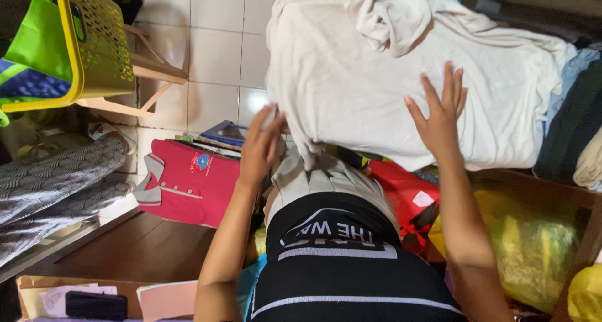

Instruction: The person folds a white polo shirt on a table, smoothing the fabric and aligning the edges before stacking it. They then pick up a patterned shirt, button the collar, and begin folding it in the same manner.

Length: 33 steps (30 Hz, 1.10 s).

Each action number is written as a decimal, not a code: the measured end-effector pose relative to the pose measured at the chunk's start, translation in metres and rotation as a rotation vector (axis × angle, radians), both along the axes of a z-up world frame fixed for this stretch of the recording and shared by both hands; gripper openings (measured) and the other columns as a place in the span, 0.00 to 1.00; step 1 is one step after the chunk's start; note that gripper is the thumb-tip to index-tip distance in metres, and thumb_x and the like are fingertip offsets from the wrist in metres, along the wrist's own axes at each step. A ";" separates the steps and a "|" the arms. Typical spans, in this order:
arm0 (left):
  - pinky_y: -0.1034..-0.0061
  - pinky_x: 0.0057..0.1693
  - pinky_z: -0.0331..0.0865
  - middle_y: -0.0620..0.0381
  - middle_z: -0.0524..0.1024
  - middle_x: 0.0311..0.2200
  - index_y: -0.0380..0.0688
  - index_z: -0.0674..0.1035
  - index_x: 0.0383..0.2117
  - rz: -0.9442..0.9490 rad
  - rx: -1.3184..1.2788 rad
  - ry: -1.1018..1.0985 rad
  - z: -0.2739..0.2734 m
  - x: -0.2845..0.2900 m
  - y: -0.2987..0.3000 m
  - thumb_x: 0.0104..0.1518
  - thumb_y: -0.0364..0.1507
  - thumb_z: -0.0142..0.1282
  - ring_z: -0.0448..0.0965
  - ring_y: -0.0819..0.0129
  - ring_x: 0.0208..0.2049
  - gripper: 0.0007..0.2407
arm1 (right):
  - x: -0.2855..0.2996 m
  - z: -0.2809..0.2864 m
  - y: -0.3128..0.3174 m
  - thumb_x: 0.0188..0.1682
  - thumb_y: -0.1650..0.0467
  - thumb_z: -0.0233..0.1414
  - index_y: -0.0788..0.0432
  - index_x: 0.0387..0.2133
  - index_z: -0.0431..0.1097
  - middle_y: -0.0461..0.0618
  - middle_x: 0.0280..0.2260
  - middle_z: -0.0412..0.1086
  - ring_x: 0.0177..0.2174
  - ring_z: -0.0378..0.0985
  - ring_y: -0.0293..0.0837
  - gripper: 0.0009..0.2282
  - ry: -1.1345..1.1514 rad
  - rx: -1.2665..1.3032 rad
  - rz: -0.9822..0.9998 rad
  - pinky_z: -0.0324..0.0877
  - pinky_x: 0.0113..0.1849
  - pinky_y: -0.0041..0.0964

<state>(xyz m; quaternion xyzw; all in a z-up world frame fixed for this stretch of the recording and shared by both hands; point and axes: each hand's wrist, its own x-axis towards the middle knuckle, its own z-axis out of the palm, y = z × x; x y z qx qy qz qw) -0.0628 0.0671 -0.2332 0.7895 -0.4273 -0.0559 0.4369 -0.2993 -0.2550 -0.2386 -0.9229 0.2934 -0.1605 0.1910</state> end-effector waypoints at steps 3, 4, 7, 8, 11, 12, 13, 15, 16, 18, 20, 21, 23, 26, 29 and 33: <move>0.65 0.60 0.67 0.44 0.74 0.49 0.39 0.77 0.51 0.234 -0.051 0.114 -0.012 -0.006 0.019 0.65 0.21 0.53 0.74 0.51 0.53 0.10 | 0.009 0.007 0.053 0.60 0.66 0.57 0.54 0.66 0.65 0.57 0.72 0.52 0.71 0.49 0.58 0.21 -0.108 0.028 -0.017 0.47 0.68 0.61; 0.66 0.58 0.69 0.46 0.75 0.46 0.39 0.77 0.48 0.251 -0.052 0.200 -0.016 -0.009 0.024 0.65 0.21 0.53 0.75 0.53 0.50 0.07 | 0.014 0.010 0.077 0.60 0.66 0.55 0.52 0.64 0.67 0.53 0.70 0.55 0.70 0.54 0.54 0.20 -0.119 0.118 -0.003 0.52 0.68 0.57; 0.66 0.58 0.70 0.46 0.76 0.46 0.37 0.77 0.47 0.117 -0.021 0.347 -0.030 -0.017 0.033 0.62 0.21 0.53 0.77 0.53 0.49 0.09 | 0.039 0.016 0.126 0.55 0.66 0.57 0.51 0.60 0.70 0.51 0.67 0.58 0.67 0.56 0.55 0.19 -0.041 0.040 0.123 0.53 0.64 0.58; 0.66 0.59 0.70 0.45 0.76 0.47 0.37 0.77 0.49 0.043 -0.006 0.377 -0.035 -0.020 0.035 0.61 0.21 0.52 0.77 0.52 0.51 0.11 | 0.044 0.020 0.134 0.53 0.66 0.58 0.51 0.59 0.71 0.52 0.66 0.58 0.66 0.55 0.58 0.20 0.004 -0.043 0.180 0.51 0.61 0.60; 0.61 0.59 0.64 0.36 0.72 0.53 0.31 0.73 0.52 -0.224 0.014 0.277 -0.051 -0.025 0.032 0.52 0.25 0.60 0.71 0.43 0.55 0.20 | 0.048 0.023 0.142 0.53 0.66 0.58 0.54 0.61 0.70 0.55 0.67 0.56 0.66 0.53 0.62 0.21 0.014 -0.091 0.171 0.49 0.61 0.63; 0.61 0.57 0.66 0.37 0.74 0.50 0.32 0.74 0.51 -0.231 0.016 0.292 -0.056 -0.028 0.028 0.54 0.26 0.60 0.73 0.44 0.52 0.19 | 0.047 0.022 0.146 0.53 0.67 0.58 0.55 0.60 0.70 0.56 0.67 0.57 0.65 0.55 0.62 0.20 -0.032 -0.095 0.152 0.51 0.61 0.63; 0.62 0.55 0.68 0.37 0.75 0.48 0.33 0.74 0.51 -0.240 0.022 0.307 -0.059 -0.031 0.026 0.56 0.28 0.60 0.76 0.44 0.50 0.17 | 0.045 0.021 0.152 0.54 0.68 0.58 0.57 0.59 0.70 0.58 0.66 0.58 0.65 0.57 0.62 0.19 -0.078 -0.096 0.130 0.53 0.61 0.62; 0.64 0.49 0.71 0.38 0.78 0.41 0.35 0.75 0.50 -0.207 0.133 0.418 -0.059 -0.038 0.027 0.61 0.30 0.58 0.80 0.46 0.42 0.15 | 0.040 0.013 0.165 0.56 0.70 0.58 0.58 0.57 0.70 0.57 0.63 0.62 0.62 0.64 0.59 0.16 -0.166 -0.009 0.075 0.60 0.60 0.57; 0.65 0.46 0.72 0.39 0.79 0.36 0.36 0.75 0.50 -0.164 0.239 0.514 -0.057 -0.042 0.028 0.64 0.32 0.55 0.81 0.48 0.38 0.14 | 0.038 0.007 0.176 0.57 0.71 0.57 0.58 0.56 0.70 0.54 0.59 0.65 0.60 0.68 0.56 0.15 -0.208 0.078 0.042 0.65 0.59 0.52; 0.67 0.40 0.73 0.42 0.80 0.29 0.37 0.76 0.50 -0.133 0.282 0.643 -0.049 -0.048 0.032 0.67 0.34 0.52 0.84 0.53 0.31 0.13 | 0.030 0.001 0.195 0.57 0.72 0.59 0.58 0.52 0.71 0.51 0.51 0.70 0.51 0.74 0.51 0.12 -0.198 0.303 -0.034 0.71 0.52 0.45; 0.70 0.36 0.74 0.46 0.80 0.26 0.37 0.77 0.50 -0.156 0.160 0.706 -0.032 -0.056 0.047 0.68 0.35 0.51 0.85 0.60 0.27 0.14 | 0.024 0.001 0.222 0.52 0.70 0.63 0.57 0.46 0.73 0.52 0.41 0.73 0.39 0.78 0.47 0.11 -0.099 0.584 -0.117 0.75 0.40 0.39; 0.70 0.36 0.73 0.45 0.79 0.24 0.37 0.77 0.48 -0.140 0.192 0.717 -0.022 -0.060 0.053 0.69 0.35 0.51 0.83 0.60 0.26 0.13 | 0.021 0.004 0.232 0.46 0.70 0.66 0.59 0.46 0.70 0.53 0.40 0.72 0.39 0.76 0.46 0.17 -0.097 0.651 -0.050 0.74 0.39 0.39; 0.70 0.34 0.70 0.45 0.78 0.22 0.37 0.78 0.44 -0.106 0.258 0.739 -0.002 -0.068 0.064 0.70 0.35 0.51 0.77 0.61 0.23 0.12 | 0.016 0.013 0.251 0.34 0.69 0.71 0.63 0.48 0.64 0.56 0.39 0.70 0.38 0.74 0.44 0.30 -0.091 0.787 0.088 0.72 0.38 0.40; 0.74 0.37 0.73 0.53 0.81 0.34 0.45 0.70 0.57 -0.205 0.106 1.073 0.022 -0.078 0.078 0.63 0.33 0.49 0.78 0.70 0.30 0.16 | 0.012 0.022 0.278 0.35 0.69 0.66 0.73 0.61 0.51 0.64 0.47 0.66 0.46 0.70 0.48 0.41 -0.324 0.569 0.245 0.68 0.42 0.40; 0.65 0.58 0.69 0.44 0.73 0.52 0.43 0.76 0.57 -0.422 -0.176 0.373 0.016 -0.065 0.079 0.71 0.29 0.51 0.74 0.58 0.54 0.12 | 0.007 0.023 0.284 0.50 0.75 0.55 0.64 0.54 0.65 0.55 0.41 0.74 0.37 0.79 0.41 0.18 -0.213 0.616 -0.139 0.74 0.38 0.36; 0.71 0.59 0.70 0.49 0.72 0.54 0.47 0.72 0.60 -0.114 -0.035 0.500 0.004 -0.033 0.065 0.68 0.27 0.50 0.74 0.61 0.50 0.15 | -0.001 0.059 0.281 0.57 0.75 0.50 0.62 0.55 0.67 0.56 0.38 0.74 0.34 0.74 0.45 0.13 -0.258 0.600 -0.325 0.68 0.36 0.38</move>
